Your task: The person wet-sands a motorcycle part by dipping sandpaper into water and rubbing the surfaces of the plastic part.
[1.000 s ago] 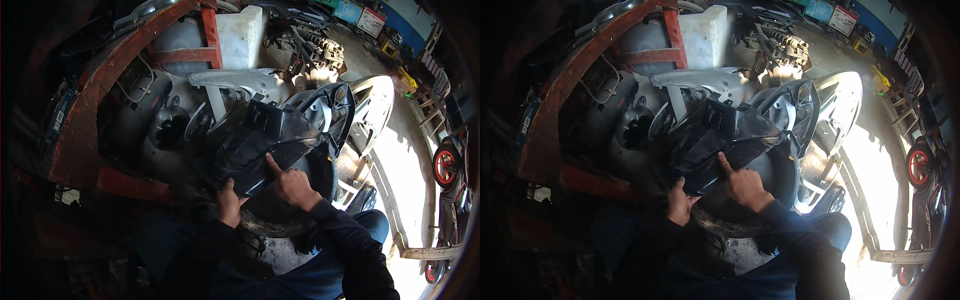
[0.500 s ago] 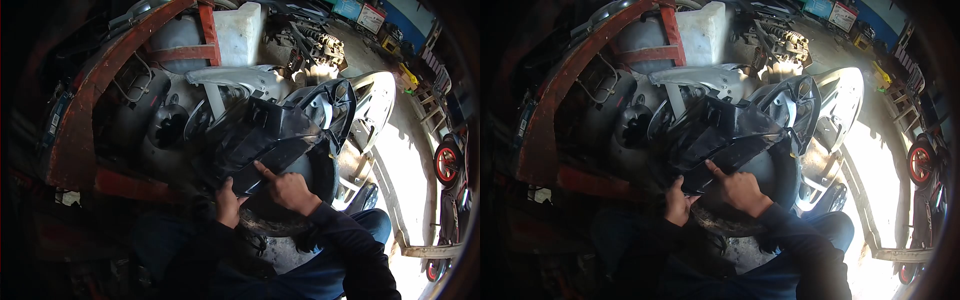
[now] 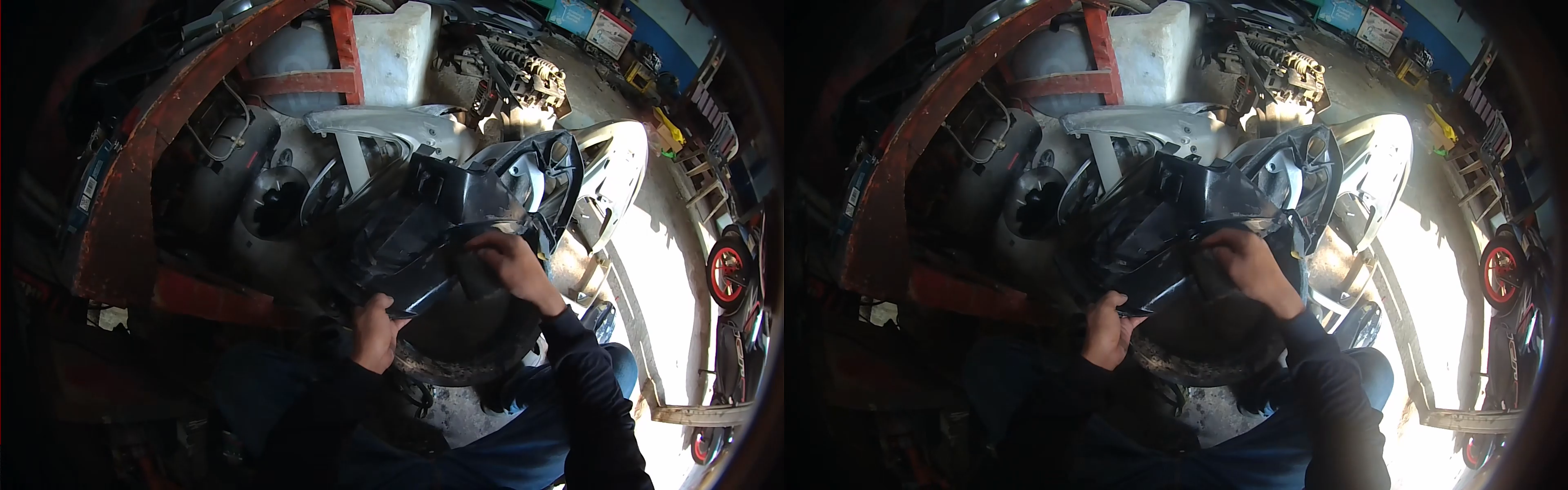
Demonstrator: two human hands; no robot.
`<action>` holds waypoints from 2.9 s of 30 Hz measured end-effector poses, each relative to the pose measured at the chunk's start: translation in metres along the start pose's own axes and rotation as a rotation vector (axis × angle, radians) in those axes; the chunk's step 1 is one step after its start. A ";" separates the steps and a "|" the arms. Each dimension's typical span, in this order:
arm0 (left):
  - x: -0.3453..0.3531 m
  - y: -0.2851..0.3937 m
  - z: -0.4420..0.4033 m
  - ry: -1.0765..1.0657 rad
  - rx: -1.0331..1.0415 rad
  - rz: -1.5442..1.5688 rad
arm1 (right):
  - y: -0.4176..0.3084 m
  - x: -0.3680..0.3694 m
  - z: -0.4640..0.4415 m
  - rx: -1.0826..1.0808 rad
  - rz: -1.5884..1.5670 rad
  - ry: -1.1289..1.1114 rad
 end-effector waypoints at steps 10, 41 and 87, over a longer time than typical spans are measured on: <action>0.023 -0.009 0.041 0.136 0.020 0.035 | 0.015 0.035 0.015 0.334 -0.724 0.204; 0.015 -0.026 0.045 -0.051 0.284 -0.425 | 0.020 0.016 0.026 0.271 0.092 0.602; -0.022 -0.014 0.013 -0.079 0.303 -0.316 | 0.021 0.011 0.040 0.198 -0.038 0.390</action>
Point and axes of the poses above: each hand's wrist, its own z-axis away from the middle knuckle, its own x-axis out of the palm, y = z × x, the point moved 6 cm from there along -z, towards the middle knuckle, and after that the axes turned 9 degrees about -x, right-handed, at the moved point
